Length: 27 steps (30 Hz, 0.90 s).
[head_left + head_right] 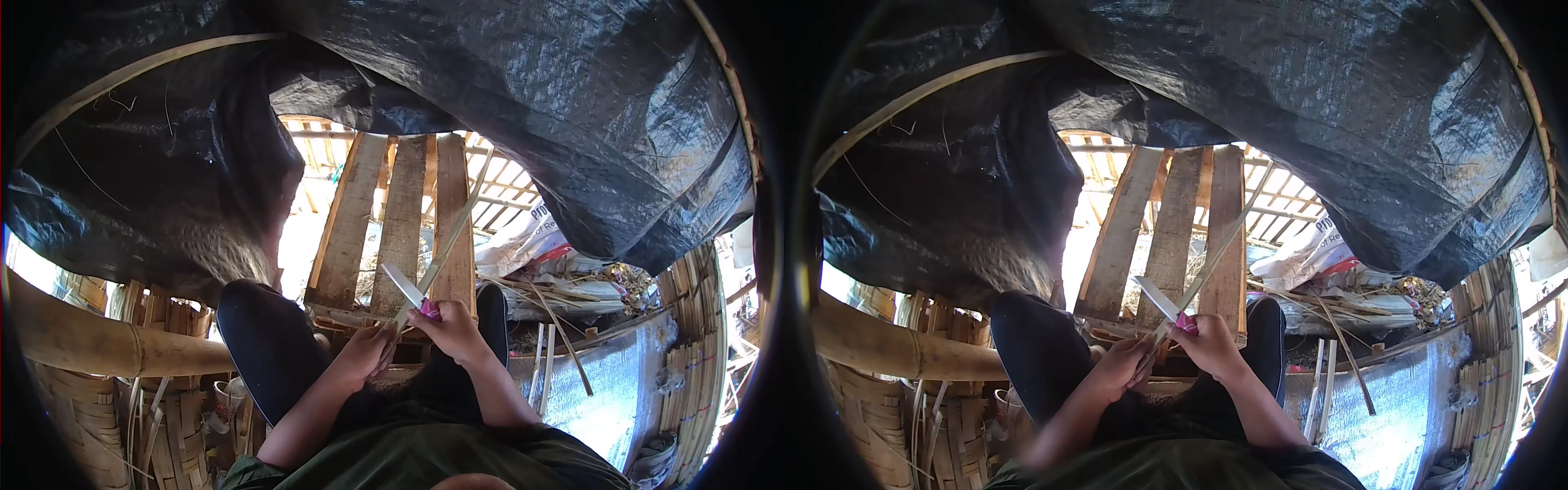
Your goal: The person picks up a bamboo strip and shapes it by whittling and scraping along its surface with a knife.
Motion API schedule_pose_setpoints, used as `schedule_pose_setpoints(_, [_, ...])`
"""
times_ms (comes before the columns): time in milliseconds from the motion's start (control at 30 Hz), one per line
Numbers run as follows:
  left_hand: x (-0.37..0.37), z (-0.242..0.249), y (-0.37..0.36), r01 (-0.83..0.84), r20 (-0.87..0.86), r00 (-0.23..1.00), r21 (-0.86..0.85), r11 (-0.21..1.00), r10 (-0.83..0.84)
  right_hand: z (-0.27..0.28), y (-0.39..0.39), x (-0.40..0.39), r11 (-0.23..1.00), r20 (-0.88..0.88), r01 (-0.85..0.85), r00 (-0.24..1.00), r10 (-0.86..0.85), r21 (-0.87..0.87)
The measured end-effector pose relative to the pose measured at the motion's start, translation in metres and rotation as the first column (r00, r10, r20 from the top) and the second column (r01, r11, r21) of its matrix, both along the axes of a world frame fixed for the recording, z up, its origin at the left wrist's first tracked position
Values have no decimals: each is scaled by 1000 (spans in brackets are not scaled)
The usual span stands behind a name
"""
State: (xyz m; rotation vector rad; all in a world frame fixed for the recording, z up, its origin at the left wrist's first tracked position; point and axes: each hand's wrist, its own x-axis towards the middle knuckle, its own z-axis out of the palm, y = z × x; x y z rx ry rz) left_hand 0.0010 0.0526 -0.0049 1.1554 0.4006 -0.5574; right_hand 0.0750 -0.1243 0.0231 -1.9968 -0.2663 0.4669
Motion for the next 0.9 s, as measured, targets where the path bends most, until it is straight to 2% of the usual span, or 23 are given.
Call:
schedule_pose_setpoints(33, [0,-3,0,5,9,1000,14,1000,-5,-3,-1,2,1000,1,-3,1000,3,2])
schedule_pose_setpoints(100, [1,-5,0,7,12,1000,30,1000,-8,-13,-4,6,968,-117,176,981,-157,179])
schedule_pose_setpoints(200, [2,-6,0,-1,-10,1000,-7,1000,1,-11,-16,20,944,-148,249,964,-221,214])
schedule_pose_setpoints(333, [4,-6,0,10,-14,1000,-30,999,-10,-12,-20,29,897,-71,325,945,-318,299])
schedule_pose_setpoints(367, [5,-6,0,15,-15,1000,-32,999,-16,-11,-20,30,898,-71,324,946,-317,299])
schedule_pose_setpoints(433, [7,-1,-2,10,-8,1000,-44,999,-11,-7,-20,28,944,-60,304,953,-298,132])
schedule_pose_setpoints(467, [7,1,-3,8,-6,1000,-57,998,-8,-10,-21,28,945,-62,302,953,-296,130])
schedule_pose_setpoints(533, [9,3,-5,9,3,1000,-53,999,-9,-22,-18,26,975,-22,189,982,-188,116])
schedule_pose_setpoints(600, [10,2,-6,11,13,1000,-47,999,-11,-39,-13,24,964,21,186,981,-194,188])
schedule_pose_setpoints(667, [12,0,-7,48,17,999,1,999,-48,-24,-8,19,988,-50,147,988,-145,42])
schedule_pose_setpoints(700, [14,1,-8,47,18,999,5,999,-47,-19,-5,18,990,-27,141,990,-141,20])
schedule_pose_setpoints(833, [15,1,-10,123,70,989,57,991,-127,-37,-4,19,993,32,112,993,-113,33])
schedule_pose_setpoints(900, [17,0,-8,137,97,985,62,989,-142,-45,-5,24,983,15,126,991,-129,132])
